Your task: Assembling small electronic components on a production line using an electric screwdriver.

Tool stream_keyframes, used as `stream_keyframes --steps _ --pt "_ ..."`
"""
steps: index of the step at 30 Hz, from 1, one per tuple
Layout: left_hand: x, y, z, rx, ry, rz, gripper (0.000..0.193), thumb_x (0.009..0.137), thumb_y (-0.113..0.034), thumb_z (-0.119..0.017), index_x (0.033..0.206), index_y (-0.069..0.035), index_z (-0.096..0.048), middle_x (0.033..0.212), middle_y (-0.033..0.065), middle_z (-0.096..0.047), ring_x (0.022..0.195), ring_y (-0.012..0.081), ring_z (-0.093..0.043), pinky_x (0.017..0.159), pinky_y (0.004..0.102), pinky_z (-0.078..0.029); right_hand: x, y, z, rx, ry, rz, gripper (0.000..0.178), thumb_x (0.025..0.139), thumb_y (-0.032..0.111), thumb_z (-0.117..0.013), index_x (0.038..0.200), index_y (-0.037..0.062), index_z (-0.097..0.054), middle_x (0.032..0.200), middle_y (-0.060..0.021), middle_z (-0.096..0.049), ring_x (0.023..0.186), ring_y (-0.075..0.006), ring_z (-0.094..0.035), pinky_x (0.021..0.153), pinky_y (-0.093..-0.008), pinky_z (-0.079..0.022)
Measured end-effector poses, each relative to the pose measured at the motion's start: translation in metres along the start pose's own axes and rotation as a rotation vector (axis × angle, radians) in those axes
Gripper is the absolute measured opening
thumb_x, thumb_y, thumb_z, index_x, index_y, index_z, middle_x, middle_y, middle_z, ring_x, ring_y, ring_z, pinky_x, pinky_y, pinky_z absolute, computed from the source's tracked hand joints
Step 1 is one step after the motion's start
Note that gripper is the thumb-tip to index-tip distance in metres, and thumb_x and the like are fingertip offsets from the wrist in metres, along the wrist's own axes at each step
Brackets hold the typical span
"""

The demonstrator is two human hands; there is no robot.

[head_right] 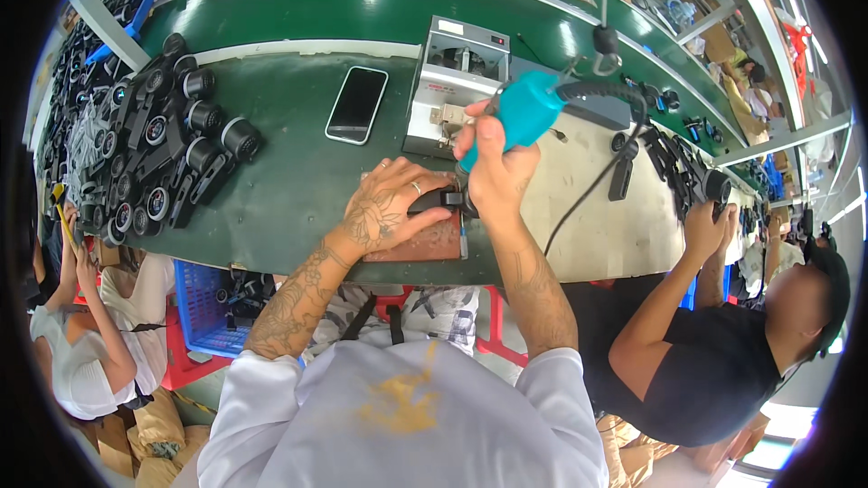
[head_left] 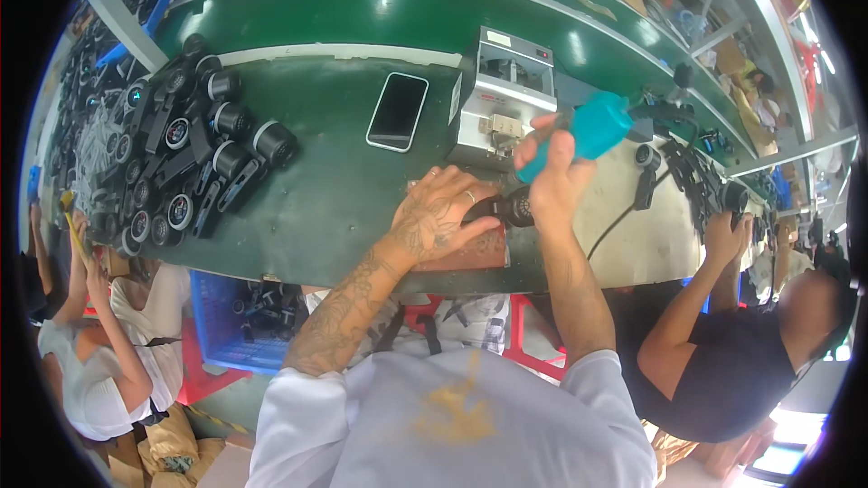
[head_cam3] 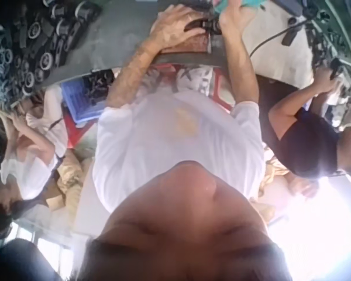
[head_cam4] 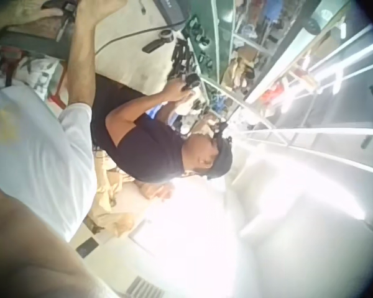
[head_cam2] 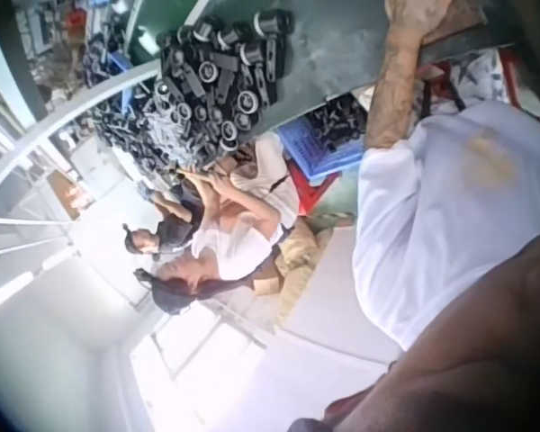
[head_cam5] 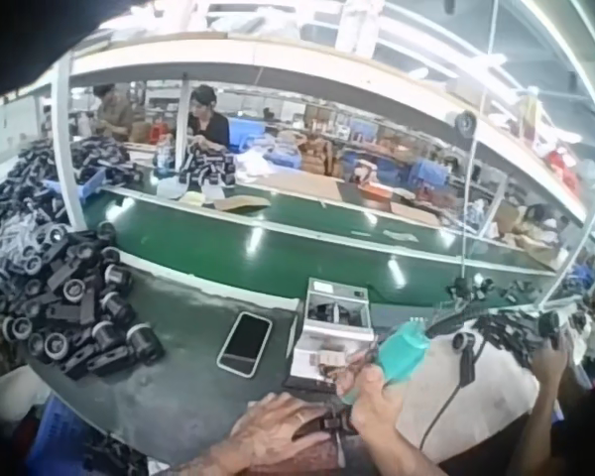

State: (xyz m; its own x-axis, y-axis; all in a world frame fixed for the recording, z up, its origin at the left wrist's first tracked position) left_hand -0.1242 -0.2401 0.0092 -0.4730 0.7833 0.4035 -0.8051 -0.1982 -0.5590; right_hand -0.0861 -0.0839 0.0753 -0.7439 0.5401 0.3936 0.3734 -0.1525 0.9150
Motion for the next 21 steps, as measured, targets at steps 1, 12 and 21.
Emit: stream_keyframes --steps 1,12,21 --pt "0.001 0.000 0.000 0.008 0.008 0.004 0.045 0.092 -0.046 -0.065 0.125 -0.015 -0.065 0.111 0.0062 -0.065 0.105 0.0267 -0.057 0.097 0.0427 -0.043 -0.004 0.002 0.001 -0.001 -0.003 -0.003 0.055 0.100 0.052 -0.058 0.106 -0.0022 -0.057 0.070 -0.0051 -0.055 0.062 -0.0161 -0.056 0.057 -0.0297 -0.046" --pt "0.002 -0.002 -0.001 0.009 0.033 0.012 0.045 0.092 -0.046 -0.065 0.125 -0.015 -0.065 0.112 0.0055 -0.064 0.105 0.0269 -0.057 0.098 0.0430 -0.044 -0.018 -0.019 0.007 0.133 0.040 0.007 0.035 0.101 0.035 -0.062 0.101 0.0001 -0.058 0.072 -0.0034 -0.057 0.063 -0.0122 -0.056 0.056 -0.0268 -0.045" --pt "0.004 -0.003 0.001 0.048 0.085 0.027 0.044 0.094 -0.044 -0.062 0.125 -0.013 -0.064 0.111 0.0059 -0.062 0.106 0.0270 -0.056 0.097 0.0429 -0.044 -0.020 -0.026 0.007 0.115 0.047 0.000 0.048 0.101 0.047 -0.058 0.099 -0.0012 -0.052 0.072 -0.0079 -0.055 0.063 -0.0177 -0.056 0.058 -0.0324 -0.047"
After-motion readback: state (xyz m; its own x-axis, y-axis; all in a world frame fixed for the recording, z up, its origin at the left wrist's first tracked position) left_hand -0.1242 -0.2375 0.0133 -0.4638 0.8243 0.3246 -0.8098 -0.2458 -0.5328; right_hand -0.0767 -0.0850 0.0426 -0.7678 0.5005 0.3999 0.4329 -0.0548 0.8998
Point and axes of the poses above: each hand's wrist, its own x-axis towards the middle knuckle, its own z-axis out of the back of the hand, y = z × x, the point moved 3 cm from there along x, towards the middle knuckle
